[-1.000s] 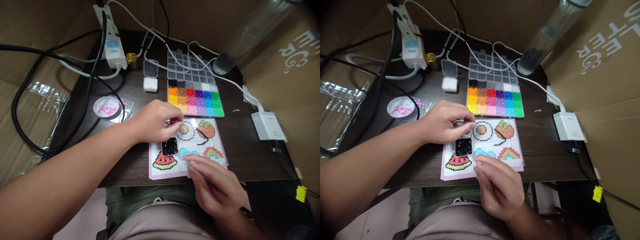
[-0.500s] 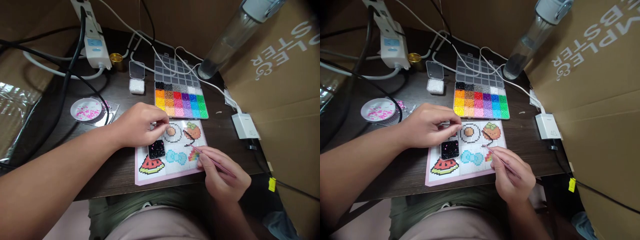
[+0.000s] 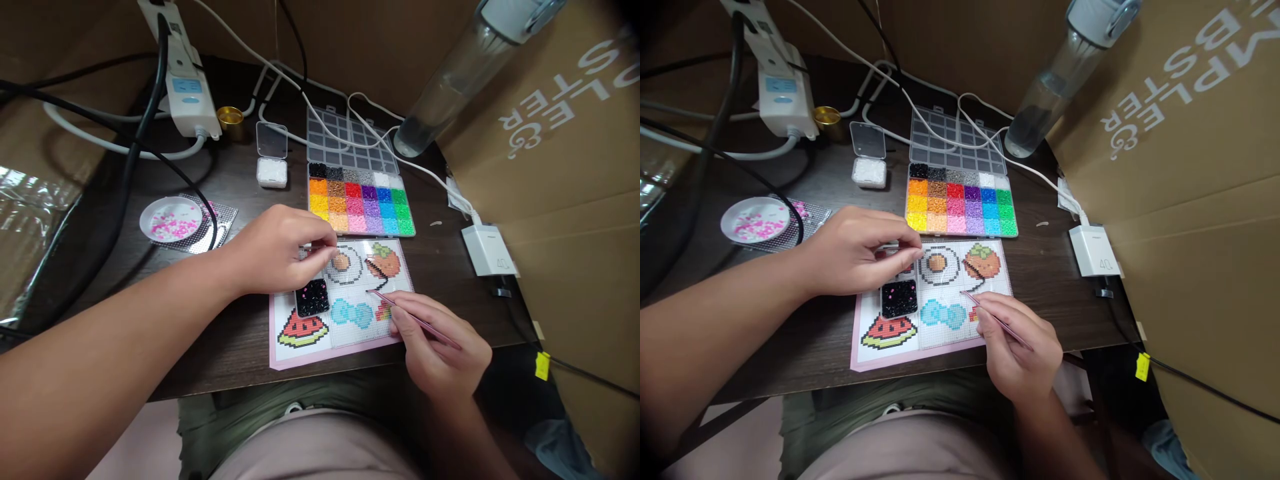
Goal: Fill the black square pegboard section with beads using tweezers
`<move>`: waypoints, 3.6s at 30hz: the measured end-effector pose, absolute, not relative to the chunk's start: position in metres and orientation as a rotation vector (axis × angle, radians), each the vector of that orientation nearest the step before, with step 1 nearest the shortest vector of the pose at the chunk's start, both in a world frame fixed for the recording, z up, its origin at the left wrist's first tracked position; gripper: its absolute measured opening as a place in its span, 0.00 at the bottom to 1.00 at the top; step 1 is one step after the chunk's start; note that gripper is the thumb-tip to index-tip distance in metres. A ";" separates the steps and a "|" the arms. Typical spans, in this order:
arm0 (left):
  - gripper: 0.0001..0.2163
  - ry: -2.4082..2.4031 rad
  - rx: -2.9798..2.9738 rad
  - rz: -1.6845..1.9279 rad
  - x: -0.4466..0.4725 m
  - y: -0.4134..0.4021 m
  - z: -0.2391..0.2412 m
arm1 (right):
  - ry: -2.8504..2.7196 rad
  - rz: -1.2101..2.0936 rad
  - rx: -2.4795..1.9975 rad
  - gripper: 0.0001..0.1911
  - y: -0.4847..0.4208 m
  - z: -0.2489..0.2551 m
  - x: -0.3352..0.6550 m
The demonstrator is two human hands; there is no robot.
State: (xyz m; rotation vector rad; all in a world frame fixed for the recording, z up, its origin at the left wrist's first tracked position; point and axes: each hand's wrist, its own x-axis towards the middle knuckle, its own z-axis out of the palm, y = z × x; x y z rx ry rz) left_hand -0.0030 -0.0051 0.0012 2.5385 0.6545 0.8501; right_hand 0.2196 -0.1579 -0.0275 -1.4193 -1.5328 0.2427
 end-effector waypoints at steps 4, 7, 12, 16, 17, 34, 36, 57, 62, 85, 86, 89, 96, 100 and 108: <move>0.06 0.652 2.540 0.850 -0.003 -0.005 0.002 | -1.546 0.254 -1.419 0.10 -0.158 -0.027 0.220; 0.06 0.666 2.530 0.839 -0.003 -0.005 0.002 | -1.550 0.247 -1.423 0.11 -0.158 -0.027 0.221; 0.06 0.684 2.517 0.819 -0.003 -0.005 0.002 | -1.516 0.230 -1.417 0.11 -0.159 -0.027 0.220; 0.06 0.683 2.513 0.819 -0.003 -0.005 0.001 | -1.512 0.210 -1.424 0.11 -0.160 -0.028 0.220; 0.07 0.683 2.512 0.820 -0.003 -0.005 0.001 | -1.511 0.203 -1.423 0.11 -0.159 -0.029 0.221; 0.05 0.634 2.523 0.875 -0.002 -0.006 -0.003 | -1.705 0.379 -1.129 0.19 -0.166 -0.016 0.177; 0.05 0.625 2.529 0.894 -0.002 -0.006 -0.003 | -1.699 0.391 -1.118 0.18 -0.163 -0.017 0.174; 0.05 0.631 2.530 0.895 -0.002 -0.008 -0.002 | -1.692 0.470 -1.137 0.19 -0.165 -0.022 0.178; 0.05 0.631 2.533 0.893 -0.002 -0.007 -0.002 | -1.681 0.469 -1.146 0.18 -0.164 -0.023 0.178; 0.06 0.656 2.534 0.834 -0.003 -0.006 0.002 | -1.427 0.191 -1.383 0.15 -0.162 -0.019 0.213; 0.06 0.655 2.534 0.834 -0.003 -0.005 0.001 | -1.435 0.193 -1.393 0.15 -0.161 -0.021 0.214; 0.06 0.660 2.530 0.837 -0.003 -0.005 0.001 | -1.478 0.230 -1.402 0.14 -0.161 -0.026 0.215; 0.07 0.681 2.520 0.794 -0.003 -0.006 0.003 | -1.506 0.247 -1.410 0.15 -0.161 -0.027 0.216; 0.06 0.686 2.519 0.794 -0.003 -0.006 0.003 | -1.518 0.256 -1.424 0.13 -0.161 -0.026 0.217; 0.06 0.654 2.538 0.842 -0.003 -0.006 0.002 | -1.495 0.225 -1.447 0.11 -0.161 -0.027 0.215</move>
